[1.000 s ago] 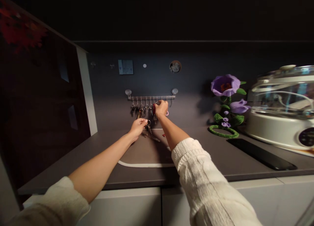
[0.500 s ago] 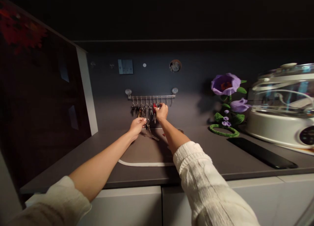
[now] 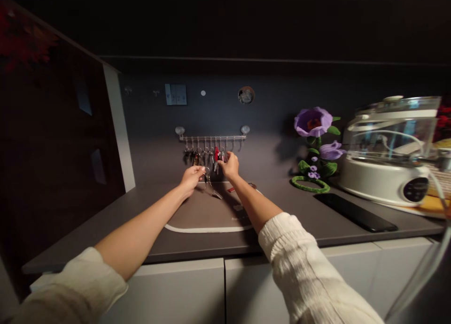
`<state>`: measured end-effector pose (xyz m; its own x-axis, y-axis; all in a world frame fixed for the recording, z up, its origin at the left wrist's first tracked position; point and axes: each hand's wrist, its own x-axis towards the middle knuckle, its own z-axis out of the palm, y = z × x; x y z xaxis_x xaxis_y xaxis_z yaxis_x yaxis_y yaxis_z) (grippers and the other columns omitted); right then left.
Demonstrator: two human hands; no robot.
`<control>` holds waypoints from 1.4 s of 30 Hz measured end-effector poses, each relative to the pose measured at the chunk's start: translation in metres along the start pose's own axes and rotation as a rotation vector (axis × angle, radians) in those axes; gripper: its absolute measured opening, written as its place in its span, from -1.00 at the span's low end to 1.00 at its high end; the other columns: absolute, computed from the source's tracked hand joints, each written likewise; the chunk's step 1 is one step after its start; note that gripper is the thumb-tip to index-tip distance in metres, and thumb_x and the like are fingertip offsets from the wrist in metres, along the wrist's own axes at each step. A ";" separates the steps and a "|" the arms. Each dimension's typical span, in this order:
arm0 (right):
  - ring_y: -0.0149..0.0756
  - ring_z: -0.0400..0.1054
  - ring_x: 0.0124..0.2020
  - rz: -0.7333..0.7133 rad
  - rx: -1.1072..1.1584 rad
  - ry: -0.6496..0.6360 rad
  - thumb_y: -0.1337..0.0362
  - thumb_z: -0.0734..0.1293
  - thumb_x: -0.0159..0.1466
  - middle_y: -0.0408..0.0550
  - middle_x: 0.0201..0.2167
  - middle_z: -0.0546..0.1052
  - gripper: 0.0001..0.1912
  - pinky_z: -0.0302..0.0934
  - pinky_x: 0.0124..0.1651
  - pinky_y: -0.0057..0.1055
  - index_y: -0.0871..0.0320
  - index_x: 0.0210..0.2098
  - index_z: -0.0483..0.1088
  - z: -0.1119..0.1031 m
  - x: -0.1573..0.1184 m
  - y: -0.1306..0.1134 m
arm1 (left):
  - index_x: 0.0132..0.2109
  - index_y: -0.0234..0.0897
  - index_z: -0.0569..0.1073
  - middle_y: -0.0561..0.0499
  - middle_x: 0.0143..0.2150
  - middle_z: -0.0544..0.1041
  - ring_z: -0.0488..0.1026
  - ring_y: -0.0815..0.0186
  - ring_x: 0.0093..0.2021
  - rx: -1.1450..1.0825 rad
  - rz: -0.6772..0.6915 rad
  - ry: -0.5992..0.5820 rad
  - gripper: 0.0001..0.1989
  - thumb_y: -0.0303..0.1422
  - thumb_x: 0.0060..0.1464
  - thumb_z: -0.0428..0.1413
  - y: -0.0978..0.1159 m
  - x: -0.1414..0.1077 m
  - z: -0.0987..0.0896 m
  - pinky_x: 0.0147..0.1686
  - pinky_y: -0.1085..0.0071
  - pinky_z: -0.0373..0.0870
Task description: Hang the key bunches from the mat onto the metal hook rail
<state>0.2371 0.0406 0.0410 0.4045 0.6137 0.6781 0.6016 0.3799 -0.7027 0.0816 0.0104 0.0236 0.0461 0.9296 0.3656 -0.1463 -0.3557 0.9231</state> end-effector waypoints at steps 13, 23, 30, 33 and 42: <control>-0.44 0.28 -0.38 0.141 0.441 -0.364 0.22 0.32 -0.01 -0.10 -0.41 0.47 -0.78 0.16 -0.24 -0.45 0.22 -0.38 0.40 -0.026 -0.060 -0.024 | -0.44 -0.33 0.41 0.00 -0.45 0.46 0.35 0.37 -0.39 -0.027 0.036 -0.061 -0.83 -0.31 -0.17 0.17 0.006 -0.001 -0.001 -0.38 0.47 0.21; -0.46 0.26 -0.42 0.159 0.549 -0.497 0.20 0.39 -0.08 -0.12 -0.43 0.43 -0.76 0.16 -0.30 -0.47 0.21 -0.44 0.38 -0.026 -0.066 -0.034 | -0.45 -0.34 0.39 0.03 -0.48 0.42 0.29 0.47 -0.48 -0.130 -0.003 -0.090 -0.89 -0.37 -0.10 0.13 0.002 0.000 -0.001 -0.42 0.50 0.19; -0.51 0.18 -0.51 0.110 0.505 -0.472 0.14 0.36 -0.06 -0.19 -0.55 0.37 -0.74 0.12 -0.36 -0.49 0.21 -0.49 0.33 -0.023 -0.066 -0.029 | -0.45 -0.34 0.40 0.04 -0.47 0.40 0.29 0.46 -0.45 -0.171 -0.068 -0.138 -0.85 -0.33 -0.15 0.17 0.002 -0.004 0.001 -0.41 0.51 0.19; -0.51 0.16 -0.51 0.077 0.517 -0.444 0.13 0.35 -0.05 -0.20 -0.57 0.34 -0.74 0.12 -0.34 -0.49 0.21 -0.50 0.31 -0.022 -0.064 -0.026 | -0.43 -0.34 0.40 0.05 -0.46 0.39 0.29 0.47 -0.44 -0.160 -0.076 -0.128 -0.86 -0.35 -0.16 0.17 0.001 -0.005 0.001 -0.44 0.53 0.17; -0.51 0.18 -0.48 0.139 0.694 -0.464 0.11 0.39 -0.11 -0.23 -0.56 0.31 -0.68 0.15 -0.28 -0.46 0.19 -0.50 0.26 -0.024 -0.057 -0.019 | -0.29 -0.32 0.39 0.05 -0.41 0.41 0.29 0.49 -0.45 -0.020 0.028 -0.162 -0.80 -0.33 -0.10 0.13 0.000 -0.007 0.002 -0.48 0.57 0.19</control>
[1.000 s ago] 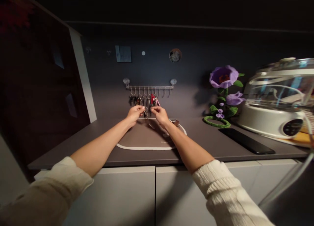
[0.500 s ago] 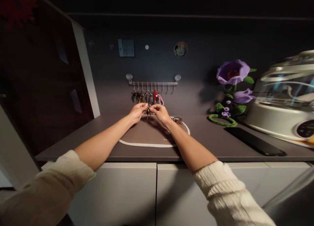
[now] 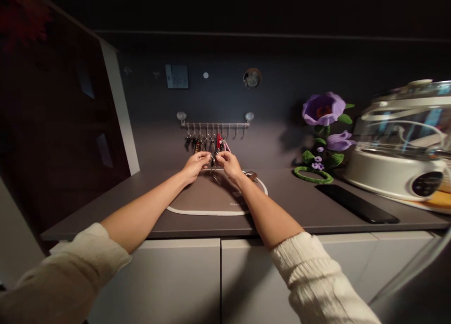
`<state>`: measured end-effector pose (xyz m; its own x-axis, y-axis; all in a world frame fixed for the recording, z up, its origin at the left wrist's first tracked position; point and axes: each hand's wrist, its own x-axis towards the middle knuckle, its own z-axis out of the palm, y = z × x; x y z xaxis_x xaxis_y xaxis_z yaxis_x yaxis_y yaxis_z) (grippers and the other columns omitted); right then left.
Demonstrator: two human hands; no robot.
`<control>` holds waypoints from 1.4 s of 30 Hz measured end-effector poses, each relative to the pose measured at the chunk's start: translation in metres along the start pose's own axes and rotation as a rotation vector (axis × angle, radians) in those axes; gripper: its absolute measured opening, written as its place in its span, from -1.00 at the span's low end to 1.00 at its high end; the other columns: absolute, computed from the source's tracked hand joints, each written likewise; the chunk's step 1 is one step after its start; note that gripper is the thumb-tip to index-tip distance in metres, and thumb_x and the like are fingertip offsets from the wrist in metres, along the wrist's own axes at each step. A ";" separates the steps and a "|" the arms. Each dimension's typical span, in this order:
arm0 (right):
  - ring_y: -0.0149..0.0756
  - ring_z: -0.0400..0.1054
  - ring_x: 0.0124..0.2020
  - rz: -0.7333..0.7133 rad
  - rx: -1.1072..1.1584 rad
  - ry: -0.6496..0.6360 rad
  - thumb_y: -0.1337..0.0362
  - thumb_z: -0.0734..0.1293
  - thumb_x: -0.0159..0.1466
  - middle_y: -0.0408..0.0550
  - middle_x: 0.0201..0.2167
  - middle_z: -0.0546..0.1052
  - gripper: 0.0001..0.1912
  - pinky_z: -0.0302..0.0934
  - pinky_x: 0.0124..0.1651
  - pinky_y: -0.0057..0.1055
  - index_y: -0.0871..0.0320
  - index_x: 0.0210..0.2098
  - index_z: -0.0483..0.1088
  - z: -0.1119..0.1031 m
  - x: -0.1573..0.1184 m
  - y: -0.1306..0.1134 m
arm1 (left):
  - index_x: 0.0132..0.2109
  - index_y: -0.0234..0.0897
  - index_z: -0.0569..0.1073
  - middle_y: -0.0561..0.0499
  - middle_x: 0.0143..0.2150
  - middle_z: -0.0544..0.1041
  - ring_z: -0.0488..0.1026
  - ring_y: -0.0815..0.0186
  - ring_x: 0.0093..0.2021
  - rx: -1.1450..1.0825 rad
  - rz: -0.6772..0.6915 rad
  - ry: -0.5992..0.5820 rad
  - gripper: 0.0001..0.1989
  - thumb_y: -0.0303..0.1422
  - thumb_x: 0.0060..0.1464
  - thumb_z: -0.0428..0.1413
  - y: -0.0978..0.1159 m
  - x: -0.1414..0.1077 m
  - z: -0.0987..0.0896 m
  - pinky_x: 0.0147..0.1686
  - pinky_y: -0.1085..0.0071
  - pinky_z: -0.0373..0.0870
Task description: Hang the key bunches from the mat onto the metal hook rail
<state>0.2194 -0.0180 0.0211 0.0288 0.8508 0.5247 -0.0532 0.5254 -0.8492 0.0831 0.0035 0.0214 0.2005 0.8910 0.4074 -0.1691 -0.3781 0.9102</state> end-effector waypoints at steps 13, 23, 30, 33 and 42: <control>-0.49 0.25 -0.52 0.109 0.154 0.162 0.19 0.37 -0.03 -0.23 -0.57 0.32 -0.73 0.26 -0.35 -0.40 0.17 -0.47 0.21 -0.019 0.007 -0.009 | -0.35 -0.34 0.42 0.00 -0.41 0.47 0.36 0.38 -0.37 0.807 0.325 -0.125 -0.84 -0.41 0.03 -0.05 -0.012 -0.007 0.003 -0.30 0.46 0.25; -0.57 0.13 -0.70 0.078 0.182 0.230 0.42 0.24 0.12 -0.25 -0.71 0.23 -0.87 0.23 -0.50 -0.51 0.21 -0.54 0.21 -0.033 0.049 -0.037 | -0.35 -0.32 0.45 -0.01 -0.40 0.49 0.39 0.34 -0.34 1.048 0.356 -0.320 -0.80 -0.41 0.04 -0.06 -0.020 -0.013 0.004 -0.30 0.46 0.24; -0.59 0.12 -0.73 0.128 0.173 0.265 0.52 0.19 0.12 -0.24 -0.73 0.26 -0.81 0.26 -0.50 -0.52 0.22 -0.59 0.20 -0.033 0.074 -0.042 | -0.34 -0.31 0.46 -0.03 -0.36 0.51 0.40 0.31 -0.32 1.089 0.313 -0.354 -0.79 -0.39 0.03 -0.07 -0.028 -0.009 0.002 -0.30 0.45 0.25; -0.60 0.11 -0.74 0.148 0.205 0.268 0.52 0.18 0.14 -0.24 -0.72 0.28 -0.82 0.27 -0.50 -0.52 0.22 -0.56 0.21 -0.033 0.080 -0.038 | -0.34 -0.31 0.46 -0.04 -0.34 0.52 0.40 0.31 -0.32 1.105 0.309 -0.364 -0.79 -0.39 0.03 -0.06 -0.029 -0.009 0.002 -0.29 0.45 0.25; -0.56 0.17 -0.74 0.217 0.267 0.316 0.52 0.13 0.18 -0.22 -0.73 0.29 -0.79 0.32 -0.46 -0.47 0.22 -0.56 0.20 -0.032 0.082 -0.029 | -0.34 -0.31 0.47 -0.04 -0.34 0.52 0.40 0.31 -0.33 1.112 0.312 -0.372 -0.78 -0.39 0.02 -0.07 -0.027 -0.010 0.001 -0.30 0.45 0.25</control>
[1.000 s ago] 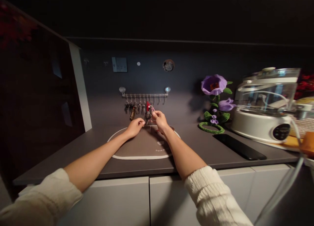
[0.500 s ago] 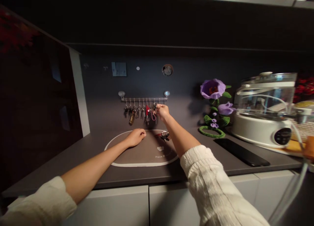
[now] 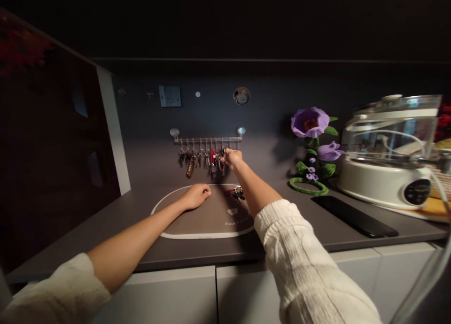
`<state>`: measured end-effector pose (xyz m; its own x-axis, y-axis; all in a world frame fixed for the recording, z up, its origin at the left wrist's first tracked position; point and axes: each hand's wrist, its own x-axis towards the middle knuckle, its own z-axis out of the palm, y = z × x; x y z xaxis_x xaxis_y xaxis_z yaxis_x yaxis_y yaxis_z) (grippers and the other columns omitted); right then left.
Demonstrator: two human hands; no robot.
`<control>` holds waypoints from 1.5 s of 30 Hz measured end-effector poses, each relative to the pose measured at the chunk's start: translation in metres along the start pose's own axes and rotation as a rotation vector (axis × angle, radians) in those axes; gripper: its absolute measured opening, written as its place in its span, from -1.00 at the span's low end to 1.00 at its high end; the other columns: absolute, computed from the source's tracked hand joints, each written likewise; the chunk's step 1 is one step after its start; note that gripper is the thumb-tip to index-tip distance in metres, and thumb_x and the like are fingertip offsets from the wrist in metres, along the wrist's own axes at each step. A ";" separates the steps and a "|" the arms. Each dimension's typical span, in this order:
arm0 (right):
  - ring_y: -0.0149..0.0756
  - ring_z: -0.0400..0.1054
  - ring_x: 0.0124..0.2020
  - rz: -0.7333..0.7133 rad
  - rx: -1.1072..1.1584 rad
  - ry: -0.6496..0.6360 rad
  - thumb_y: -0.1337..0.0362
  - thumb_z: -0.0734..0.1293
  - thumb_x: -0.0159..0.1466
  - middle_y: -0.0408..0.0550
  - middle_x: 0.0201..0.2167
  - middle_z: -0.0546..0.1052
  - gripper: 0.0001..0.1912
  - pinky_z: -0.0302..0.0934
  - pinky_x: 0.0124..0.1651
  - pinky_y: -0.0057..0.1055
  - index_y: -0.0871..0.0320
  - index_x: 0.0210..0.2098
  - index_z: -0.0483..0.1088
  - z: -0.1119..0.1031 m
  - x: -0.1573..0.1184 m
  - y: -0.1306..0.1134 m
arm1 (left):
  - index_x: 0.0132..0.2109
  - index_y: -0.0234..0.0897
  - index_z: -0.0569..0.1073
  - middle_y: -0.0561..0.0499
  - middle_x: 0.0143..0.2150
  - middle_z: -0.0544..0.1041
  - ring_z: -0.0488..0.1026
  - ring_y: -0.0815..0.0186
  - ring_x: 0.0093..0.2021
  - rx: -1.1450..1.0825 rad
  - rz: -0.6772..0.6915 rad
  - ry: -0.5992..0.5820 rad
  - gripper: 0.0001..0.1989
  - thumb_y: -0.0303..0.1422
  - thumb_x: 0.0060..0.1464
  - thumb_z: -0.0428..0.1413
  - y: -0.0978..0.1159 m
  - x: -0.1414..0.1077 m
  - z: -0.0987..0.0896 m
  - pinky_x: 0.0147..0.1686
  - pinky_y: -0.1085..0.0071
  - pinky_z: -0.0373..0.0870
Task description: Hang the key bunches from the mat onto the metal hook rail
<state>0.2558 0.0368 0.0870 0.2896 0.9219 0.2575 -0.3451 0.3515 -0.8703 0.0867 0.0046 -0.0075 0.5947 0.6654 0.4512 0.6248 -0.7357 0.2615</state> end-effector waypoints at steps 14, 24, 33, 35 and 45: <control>-0.46 0.31 -0.64 0.016 -0.101 0.070 0.52 0.17 0.11 -0.17 -0.74 0.33 -0.86 0.25 -0.55 -0.54 0.23 -0.53 0.24 -0.004 0.004 0.014 | -0.34 -0.31 0.47 -0.06 -0.33 0.52 0.41 0.30 -0.31 0.014 0.009 -0.006 -0.78 -0.40 0.02 -0.06 0.001 0.000 -0.001 -0.28 0.44 0.26; -0.62 0.08 -0.75 -0.038 -0.215 0.052 0.48 0.19 0.13 -0.25 -0.76 0.24 -0.79 0.03 -0.64 -0.64 0.24 -0.62 0.20 -0.011 0.002 0.016 | -0.34 -0.32 0.47 -0.07 -0.33 0.52 0.41 0.29 -0.31 0.009 0.014 -0.022 -0.78 -0.40 0.03 -0.06 0.004 -0.002 -0.003 -0.25 0.43 0.26; -0.58 0.21 -0.64 -0.029 -0.322 0.067 0.44 0.30 0.08 -0.17 -0.58 0.37 -0.93 0.12 -0.54 -0.59 0.23 -0.48 0.30 -0.036 -0.026 0.001 | -0.32 -0.30 0.47 -0.07 -0.31 0.51 0.40 0.28 -0.27 0.058 0.079 -0.020 -0.79 -0.40 0.03 -0.07 0.007 -0.002 -0.004 -0.24 0.42 0.26; -0.58 0.21 -0.63 -0.026 -0.344 0.044 0.45 0.30 0.08 -0.14 -0.55 0.40 -0.94 0.12 -0.52 -0.58 0.22 -0.47 0.31 -0.042 -0.036 -0.002 | -0.32 -0.30 0.46 -0.07 -0.31 0.51 0.40 0.28 -0.27 0.057 0.095 -0.024 -0.78 -0.40 0.03 -0.07 0.007 -0.003 -0.003 -0.23 0.43 0.26; -0.54 0.16 -0.58 -0.146 -0.661 0.107 0.48 0.30 -0.01 -0.20 -0.64 0.36 -0.94 0.06 -0.44 -0.56 0.24 -0.55 0.35 -0.078 -0.071 0.013 | -0.32 -0.29 0.45 -0.04 -0.29 0.50 0.39 0.31 -0.26 -0.006 0.126 -0.064 -0.79 -0.41 0.01 -0.08 0.016 -0.007 -0.007 -0.24 0.46 0.25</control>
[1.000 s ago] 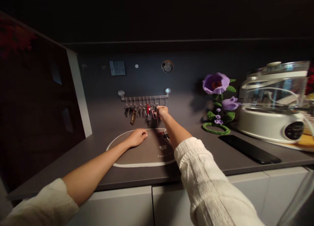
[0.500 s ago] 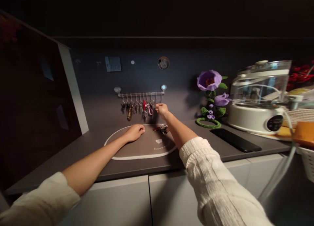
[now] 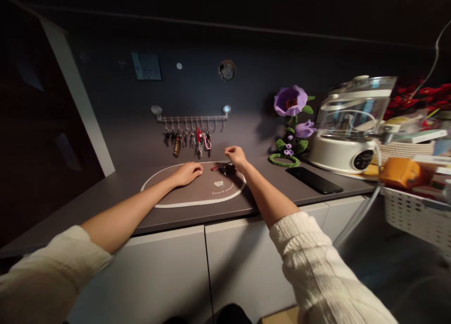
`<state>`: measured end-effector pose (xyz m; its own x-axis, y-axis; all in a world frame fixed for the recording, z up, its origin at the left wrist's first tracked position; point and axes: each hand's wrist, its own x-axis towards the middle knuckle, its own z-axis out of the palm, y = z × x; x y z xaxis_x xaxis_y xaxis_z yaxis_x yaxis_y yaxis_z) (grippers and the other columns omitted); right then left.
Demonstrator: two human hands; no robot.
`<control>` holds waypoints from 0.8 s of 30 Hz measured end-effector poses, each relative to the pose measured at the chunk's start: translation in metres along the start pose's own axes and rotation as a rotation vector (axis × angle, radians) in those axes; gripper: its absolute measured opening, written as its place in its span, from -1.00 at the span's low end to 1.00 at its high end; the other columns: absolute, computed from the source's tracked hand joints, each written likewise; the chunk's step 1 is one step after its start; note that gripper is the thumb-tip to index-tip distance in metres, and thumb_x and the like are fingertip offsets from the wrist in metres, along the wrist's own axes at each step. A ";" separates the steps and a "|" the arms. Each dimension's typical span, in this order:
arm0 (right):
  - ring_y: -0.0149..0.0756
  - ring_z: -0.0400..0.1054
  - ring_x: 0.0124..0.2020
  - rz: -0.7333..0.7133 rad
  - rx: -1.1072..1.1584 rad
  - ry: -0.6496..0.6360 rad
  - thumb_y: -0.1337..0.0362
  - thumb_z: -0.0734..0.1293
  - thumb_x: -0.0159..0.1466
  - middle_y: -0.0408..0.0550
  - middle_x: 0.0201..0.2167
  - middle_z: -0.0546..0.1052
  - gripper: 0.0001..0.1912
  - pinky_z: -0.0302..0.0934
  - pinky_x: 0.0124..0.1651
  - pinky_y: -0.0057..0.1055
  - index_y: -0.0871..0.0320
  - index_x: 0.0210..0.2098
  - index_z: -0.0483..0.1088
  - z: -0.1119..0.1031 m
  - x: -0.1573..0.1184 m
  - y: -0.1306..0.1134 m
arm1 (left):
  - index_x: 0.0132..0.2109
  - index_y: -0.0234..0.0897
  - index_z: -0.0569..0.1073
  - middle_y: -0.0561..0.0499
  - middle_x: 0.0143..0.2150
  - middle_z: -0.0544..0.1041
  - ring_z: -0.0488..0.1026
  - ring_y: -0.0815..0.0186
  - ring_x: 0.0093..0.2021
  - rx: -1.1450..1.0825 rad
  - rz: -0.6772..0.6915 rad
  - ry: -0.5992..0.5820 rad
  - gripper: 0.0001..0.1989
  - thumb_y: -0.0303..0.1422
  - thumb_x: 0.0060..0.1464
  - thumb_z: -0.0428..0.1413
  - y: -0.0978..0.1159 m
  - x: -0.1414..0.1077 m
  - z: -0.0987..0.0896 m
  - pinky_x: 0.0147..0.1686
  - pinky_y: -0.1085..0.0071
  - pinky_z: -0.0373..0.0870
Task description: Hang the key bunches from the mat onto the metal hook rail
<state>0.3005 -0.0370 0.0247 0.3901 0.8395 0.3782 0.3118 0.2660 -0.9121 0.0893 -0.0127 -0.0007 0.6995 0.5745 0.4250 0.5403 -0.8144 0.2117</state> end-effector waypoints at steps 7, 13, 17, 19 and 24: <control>-0.42 0.27 -0.44 -0.073 -0.366 0.020 0.41 0.35 -0.04 -0.16 -0.57 0.44 -0.93 0.11 -0.24 -0.47 0.15 -0.52 0.42 -0.007 -0.001 0.026 | -0.33 -0.29 0.45 -0.02 -0.29 0.50 0.38 0.32 -0.28 -0.011 0.013 0.014 -0.82 -0.41 -0.01 -0.05 -0.002 0.001 0.002 -0.25 0.47 0.25; -0.33 0.31 -0.37 -0.078 -0.573 -0.036 0.38 0.41 -0.09 -0.09 -0.52 0.48 -0.94 0.10 -0.21 -0.43 0.12 -0.60 0.44 -0.007 0.002 0.029 | -0.33 -0.29 0.45 -0.02 -0.29 0.50 0.38 0.30 -0.26 -0.029 0.037 0.025 -0.81 -0.41 -0.01 -0.05 -0.005 0.002 0.005 -0.23 0.45 0.24; -0.31 0.31 -0.37 -0.060 -0.613 -0.066 0.33 0.41 -0.09 -0.08 -0.55 0.47 -0.95 0.10 -0.23 -0.42 0.12 -0.61 0.45 -0.005 0.002 0.027 | -0.32 -0.28 0.45 -0.01 -0.30 0.50 0.38 0.31 -0.28 -0.036 0.039 0.016 -0.81 -0.39 0.00 -0.05 -0.007 0.003 0.005 -0.23 0.45 0.24; -0.29 0.31 -0.37 -0.054 -0.651 -0.071 0.32 0.41 -0.08 -0.06 -0.52 0.48 -0.96 0.10 -0.23 -0.40 0.12 -0.59 0.45 -0.004 0.002 0.027 | -0.33 -0.28 0.45 -0.02 -0.30 0.50 0.38 0.31 -0.28 -0.032 0.041 0.016 -0.81 -0.39 0.00 -0.05 -0.007 0.003 0.006 -0.23 0.45 0.24; -0.30 0.31 -0.34 -0.074 -0.756 -0.127 0.32 0.36 -0.01 -0.03 -0.40 0.50 -0.95 0.10 -0.25 -0.41 0.13 -0.49 0.46 -0.003 0.001 0.026 | -0.33 -0.29 0.45 -0.02 -0.29 0.50 0.38 0.31 -0.27 -0.026 0.045 0.022 -0.81 -0.40 0.00 -0.06 -0.007 0.002 0.005 -0.24 0.45 0.24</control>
<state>0.3118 -0.0311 0.0021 0.2569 0.8921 0.3718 0.8584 -0.0338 -0.5119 0.0897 -0.0053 -0.0059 0.7124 0.5353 0.4538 0.4959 -0.8416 0.2142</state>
